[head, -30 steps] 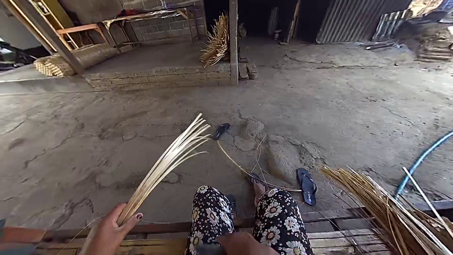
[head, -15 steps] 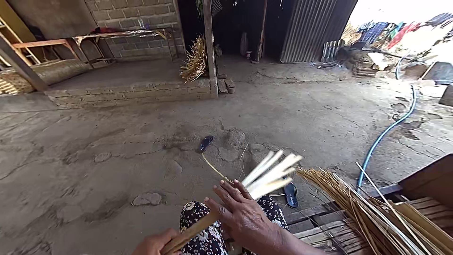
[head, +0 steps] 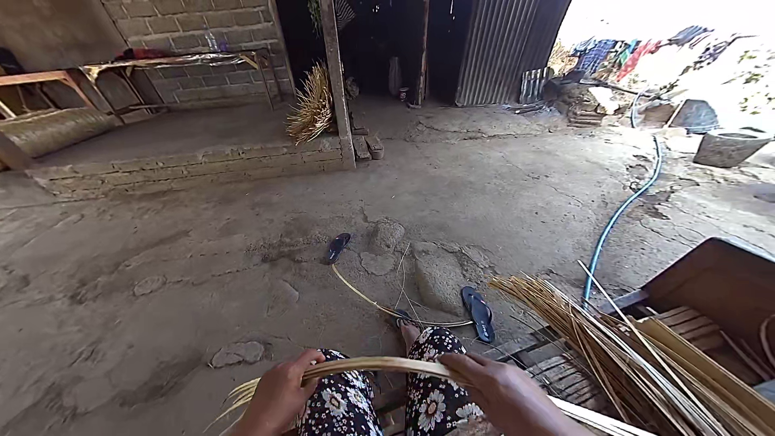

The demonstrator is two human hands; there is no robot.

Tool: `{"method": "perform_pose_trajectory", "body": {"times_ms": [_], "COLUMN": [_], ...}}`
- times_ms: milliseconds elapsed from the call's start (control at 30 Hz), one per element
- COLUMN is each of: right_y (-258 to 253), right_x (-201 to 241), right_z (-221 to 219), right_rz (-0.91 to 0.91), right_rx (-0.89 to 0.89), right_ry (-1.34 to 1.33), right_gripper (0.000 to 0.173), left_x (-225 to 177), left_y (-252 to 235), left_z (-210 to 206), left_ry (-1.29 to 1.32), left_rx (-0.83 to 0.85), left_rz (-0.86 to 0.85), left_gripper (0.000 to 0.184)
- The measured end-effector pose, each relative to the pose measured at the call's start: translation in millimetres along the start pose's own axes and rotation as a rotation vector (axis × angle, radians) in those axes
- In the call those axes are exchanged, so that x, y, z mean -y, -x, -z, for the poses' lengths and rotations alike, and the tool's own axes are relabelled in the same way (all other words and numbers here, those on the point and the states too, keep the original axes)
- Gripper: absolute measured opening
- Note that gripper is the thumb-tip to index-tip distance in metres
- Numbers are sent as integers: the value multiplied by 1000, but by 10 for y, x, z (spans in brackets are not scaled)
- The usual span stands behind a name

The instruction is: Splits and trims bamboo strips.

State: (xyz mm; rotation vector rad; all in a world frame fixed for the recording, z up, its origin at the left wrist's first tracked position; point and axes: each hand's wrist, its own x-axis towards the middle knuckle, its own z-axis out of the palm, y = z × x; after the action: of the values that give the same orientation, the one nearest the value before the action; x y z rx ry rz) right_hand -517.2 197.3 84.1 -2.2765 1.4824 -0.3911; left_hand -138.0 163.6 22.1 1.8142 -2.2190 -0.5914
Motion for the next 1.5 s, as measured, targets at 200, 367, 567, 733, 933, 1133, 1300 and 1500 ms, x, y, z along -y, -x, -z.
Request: {"method": "perform_pose_trajectory", "body": {"times_ms": [200,367,567,733,933,1133,1300,1500], "right_y": [656,1597,2660,3210,3141,2695,2140,1804], "right_x": [-459,-651,-1024,-1589,-1582,-1461,-1777,-2132], "right_z": [453,798,470,-170,-244,-465,-902,-1109], "right_rz": [-296,-729,-1082,-1492,-1603,-1328,-1183,-1209], "right_rx": [-94,-265,-539,-447,-198,-371,-207,-57], "right_ry": [-193,-409,-648,-495,58,176,41,89], "right_gripper": [41,44,43,45,39,39,33,29], "left_x": [285,247,191,143,155,232,134,159], "left_y": [-136,-487,-870,-907,-860,-859,-812,-720], "left_z": [-141,-358,-1005,-1416,-1496,-1576,-1537,-1493], "left_ry": [-14,203,392,270,45,-37,-89,-51], "left_rx": [-603,-518,35,267,322,298,304,236], "left_rz": [-78,-74,-38,25,-21,-75,-95,-120], "left_gripper": [68,71,48,43,43,40,39,37]}}
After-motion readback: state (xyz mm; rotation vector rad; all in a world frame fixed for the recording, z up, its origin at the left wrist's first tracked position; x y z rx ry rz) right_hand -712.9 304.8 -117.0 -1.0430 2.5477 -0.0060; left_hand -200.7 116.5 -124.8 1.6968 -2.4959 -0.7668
